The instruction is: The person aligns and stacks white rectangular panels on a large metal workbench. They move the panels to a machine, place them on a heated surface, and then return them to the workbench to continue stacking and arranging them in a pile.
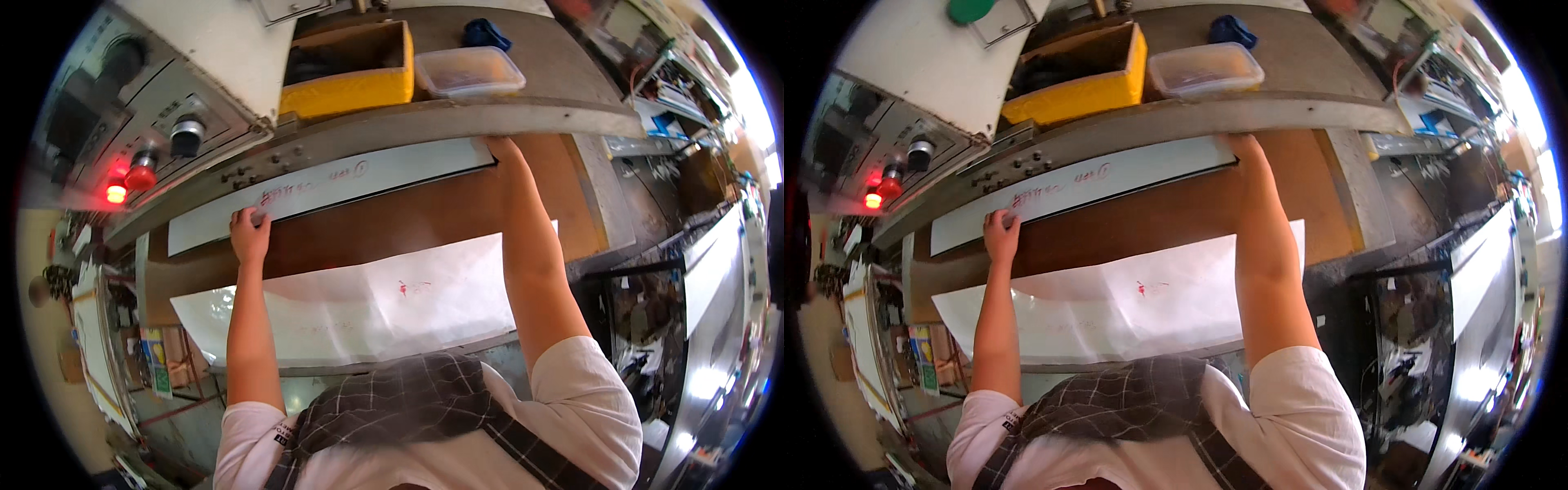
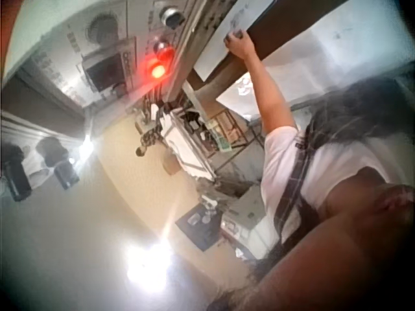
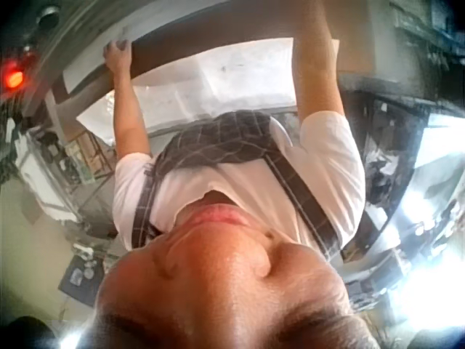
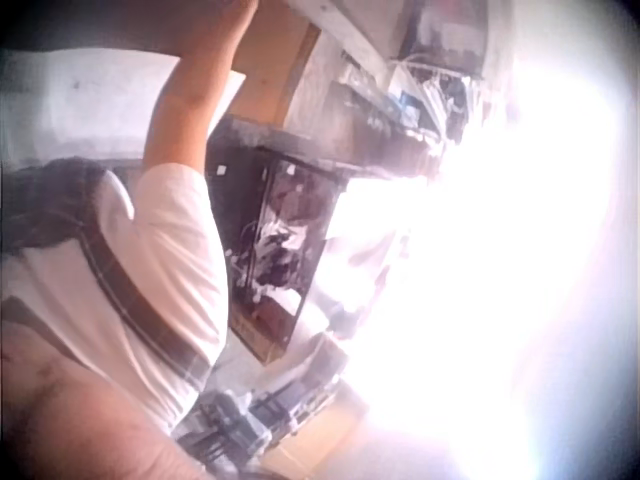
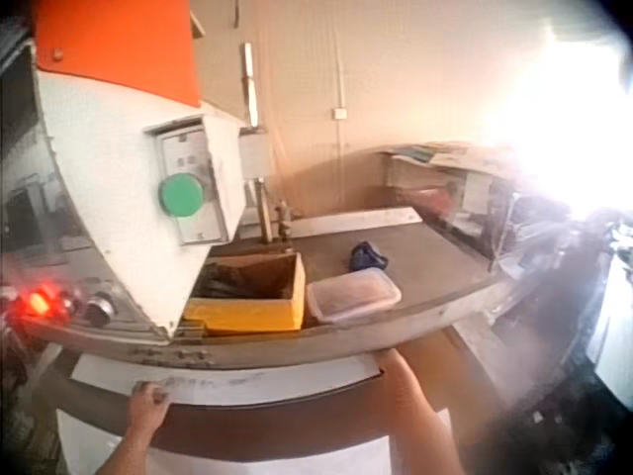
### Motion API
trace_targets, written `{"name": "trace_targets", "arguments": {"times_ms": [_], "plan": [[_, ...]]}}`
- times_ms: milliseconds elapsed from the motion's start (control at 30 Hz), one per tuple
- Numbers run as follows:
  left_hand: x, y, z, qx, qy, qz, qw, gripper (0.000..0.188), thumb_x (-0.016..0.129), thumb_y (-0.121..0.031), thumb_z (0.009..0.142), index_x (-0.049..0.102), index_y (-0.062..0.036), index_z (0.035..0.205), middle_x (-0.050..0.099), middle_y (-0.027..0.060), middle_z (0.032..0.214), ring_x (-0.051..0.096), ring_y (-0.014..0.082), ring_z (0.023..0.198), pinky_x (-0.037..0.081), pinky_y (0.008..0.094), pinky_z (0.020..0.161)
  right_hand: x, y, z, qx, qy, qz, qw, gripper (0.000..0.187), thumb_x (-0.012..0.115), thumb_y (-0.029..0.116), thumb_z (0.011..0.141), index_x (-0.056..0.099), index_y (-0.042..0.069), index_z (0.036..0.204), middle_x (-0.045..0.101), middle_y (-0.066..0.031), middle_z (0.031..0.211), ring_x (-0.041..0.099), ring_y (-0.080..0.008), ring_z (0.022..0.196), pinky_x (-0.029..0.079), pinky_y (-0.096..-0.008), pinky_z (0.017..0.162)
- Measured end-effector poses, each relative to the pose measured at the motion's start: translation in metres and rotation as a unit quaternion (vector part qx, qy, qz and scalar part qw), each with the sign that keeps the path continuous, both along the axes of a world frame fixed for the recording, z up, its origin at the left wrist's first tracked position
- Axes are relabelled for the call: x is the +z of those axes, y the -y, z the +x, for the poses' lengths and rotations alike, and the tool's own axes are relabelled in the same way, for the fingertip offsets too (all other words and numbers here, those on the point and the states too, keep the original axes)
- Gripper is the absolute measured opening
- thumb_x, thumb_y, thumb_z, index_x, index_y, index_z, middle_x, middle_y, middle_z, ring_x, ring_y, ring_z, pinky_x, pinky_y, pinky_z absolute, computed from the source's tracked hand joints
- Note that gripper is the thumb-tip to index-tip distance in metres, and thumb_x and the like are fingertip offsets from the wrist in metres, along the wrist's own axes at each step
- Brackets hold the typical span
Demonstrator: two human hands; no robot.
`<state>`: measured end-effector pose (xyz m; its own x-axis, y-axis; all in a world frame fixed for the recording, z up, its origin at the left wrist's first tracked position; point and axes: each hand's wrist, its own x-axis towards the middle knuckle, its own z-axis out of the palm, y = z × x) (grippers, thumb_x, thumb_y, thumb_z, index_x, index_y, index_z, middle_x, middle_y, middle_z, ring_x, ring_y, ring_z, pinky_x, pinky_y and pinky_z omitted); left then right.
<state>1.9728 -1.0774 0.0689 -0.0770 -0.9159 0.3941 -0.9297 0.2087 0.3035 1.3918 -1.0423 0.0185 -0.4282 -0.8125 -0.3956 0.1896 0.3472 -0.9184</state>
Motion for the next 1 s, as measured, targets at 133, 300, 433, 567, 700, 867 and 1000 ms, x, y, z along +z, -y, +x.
{"name": "trace_targets", "arguments": {"times_ms": [133,300,433,567,700,867,1000], "plan": [[0.013,0.0,-0.012,0.008,-0.019,0.039,0.999,0.032,0.069,-0.027,0.078,0.061,-0.0072,0.101,0.058,0.0135,0.107,0.054,0.0355,0.101,0.046,0.0449,0.086,-0.027,0.005,-0.019,0.068,-0.13,-0.018,0.989,0.067,0.074,0.038,0.077,0.049,0.014,0.135,0.056,-0.0098,0.127,0.053,-0.0275,0.114,0.046,-0.0449,0.086],[-0.012,0.004,0.053,0.023,-0.127,0.042,0.991,0.039,0.07,-0.03,0.079,0.061,-0.0061,0.108,0.058,0.0175,0.111,0.054,0.0369,0.105,0.046,0.044,0.089,0.089,-0.074,0.066,0.031,-0.103,0.043,0.993,0.058,0.071,0.028,0.08,0.052,-0.007,0.122,0.057,-0.0174,0.123,0.055,-0.0274,0.112,0.046,-0.0416,0.088],[-0.035,0.015,0.086,0.334,-0.464,-0.021,0.82,0.043,0.07,-0.025,0.078,0.059,-0.0003,0.111,0.058,0.0186,0.114,0.056,0.0298,0.103,0.046,0.0402,0.084,0.144,-0.145,0.103,0.075,0.2,-0.044,0.976,0.035,0.067,0.021,0.083,0.062,-0.008,0.103,0.066,-0.0129,0.095,0.066,-0.0236,0.082,0.054,-0.0349,0.07],[0.026,-0.012,0.064,0.294,-0.685,0.118,0.657,0.045,0.068,-0.024,0.078,0.056,-0.0037,0.116,0.053,0.0073,0.111,0.046,0.02,0.089,0.039,0.0339,0.075,0.165,-0.175,0.133,0.059,0.109,-0.003,0.992,0.028,0.066,0.015,0.082,0.062,-0.006,0.1,0.066,-0.0132,0.095,0.065,-0.0214,0.082,0.054,-0.0343,0.07],[0.028,-0.024,0.086,0.295,-0.758,0.139,0.565,0.043,0.066,-0.026,0.08,0.055,-0.0088,0.118,0.046,0.006,0.128,0.04,0.0194,0.111,0.037,0.0367,0.088,0.218,-0.209,0.197,0.051,0.15,-0.082,0.984,0.031,0.063,0.015,0.084,0.06,-0.007,0.105,0.066,-0.0144,0.096,0.067,-0.0226,0.083,0.056,-0.035,0.073],[0.018,-0.014,0.084,0.122,-0.921,0.191,0.317,0.04,0.065,-0.027,0.081,0.055,-0.0063,0.114,0.058,0.0093,0.113,0.055,0.0286,0.106,0.046,0.0505,0.092,0.273,-0.277,0.231,-0.004,0.134,-0.12,0.984,0.03,0.061,0.013,0.084,0.059,-0.008,0.106,0.066,-0.0146,0.095,0.068,-0.023,0.082,0.057,-0.0355,0.073],[0.011,-0.042,0.123,-0.016,-0.873,0.307,0.379,0.047,0.065,-0.026,0.079,0.058,-0.0016,0.119,0.061,0.0141,0.122,0.056,0.0327,0.113,0.046,0.0495,0.097,0.275,-0.352,0.257,-0.124,0.123,-0.031,0.984,0.031,0.07,0.009,0.077,0.058,-0.004,0.102,0.063,-0.0142,0.098,0.066,-0.0222,0.083,0.055,-0.0358,0.073]]}}
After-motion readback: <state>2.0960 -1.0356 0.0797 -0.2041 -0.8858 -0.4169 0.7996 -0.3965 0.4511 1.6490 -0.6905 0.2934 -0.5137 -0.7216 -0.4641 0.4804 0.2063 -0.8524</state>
